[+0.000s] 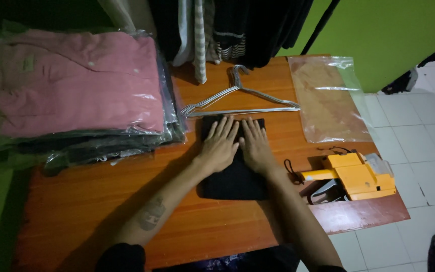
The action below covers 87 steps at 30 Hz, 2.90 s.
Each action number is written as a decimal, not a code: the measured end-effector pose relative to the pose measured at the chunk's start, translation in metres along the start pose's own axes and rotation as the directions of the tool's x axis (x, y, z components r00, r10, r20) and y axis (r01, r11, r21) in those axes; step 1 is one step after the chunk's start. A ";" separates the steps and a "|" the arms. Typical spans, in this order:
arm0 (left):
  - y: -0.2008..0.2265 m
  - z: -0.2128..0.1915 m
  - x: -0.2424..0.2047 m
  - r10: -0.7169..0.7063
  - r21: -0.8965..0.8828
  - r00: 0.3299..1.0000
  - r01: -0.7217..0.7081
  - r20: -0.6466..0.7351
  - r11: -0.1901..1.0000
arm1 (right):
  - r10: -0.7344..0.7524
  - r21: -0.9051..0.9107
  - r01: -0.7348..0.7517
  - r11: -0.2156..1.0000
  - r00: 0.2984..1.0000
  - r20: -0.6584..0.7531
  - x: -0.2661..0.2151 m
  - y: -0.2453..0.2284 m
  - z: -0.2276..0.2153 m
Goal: Remove a shirt from its packaging, place it on a hanger, and hang it on a clothing rack.
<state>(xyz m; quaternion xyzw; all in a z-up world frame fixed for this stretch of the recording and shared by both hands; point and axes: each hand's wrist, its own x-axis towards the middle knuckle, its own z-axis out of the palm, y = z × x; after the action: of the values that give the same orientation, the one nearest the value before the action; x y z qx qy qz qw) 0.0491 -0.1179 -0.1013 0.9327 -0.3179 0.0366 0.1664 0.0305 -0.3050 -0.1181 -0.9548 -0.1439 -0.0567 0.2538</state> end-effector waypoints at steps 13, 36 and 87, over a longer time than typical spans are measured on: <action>-0.003 -0.017 -0.002 -0.089 -0.059 0.975 0.103 0.204 0.993 | 0.016 -0.017 -0.023 1.000 0.944 -0.329 0.013 0.025 -0.027; 0.174 -0.016 0.047 0.259 -0.496 0.928 -0.098 0.267 0.863 | 0.461 -0.136 -0.606 0.784 0.715 -0.526 -0.181 0.223 -0.189; -0.030 -0.230 -0.029 0.096 0.022 0.902 -0.095 -0.422 0.995 | 0.087 0.686 -0.115 0.719 0.993 0.075 0.027 -0.045 -0.219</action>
<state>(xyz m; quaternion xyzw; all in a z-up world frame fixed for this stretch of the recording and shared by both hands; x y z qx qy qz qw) 0.0526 -0.0022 0.1019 0.8861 -0.3196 0.2456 0.2287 0.0353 -0.3708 0.0975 -0.7997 -0.1073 0.0326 0.5898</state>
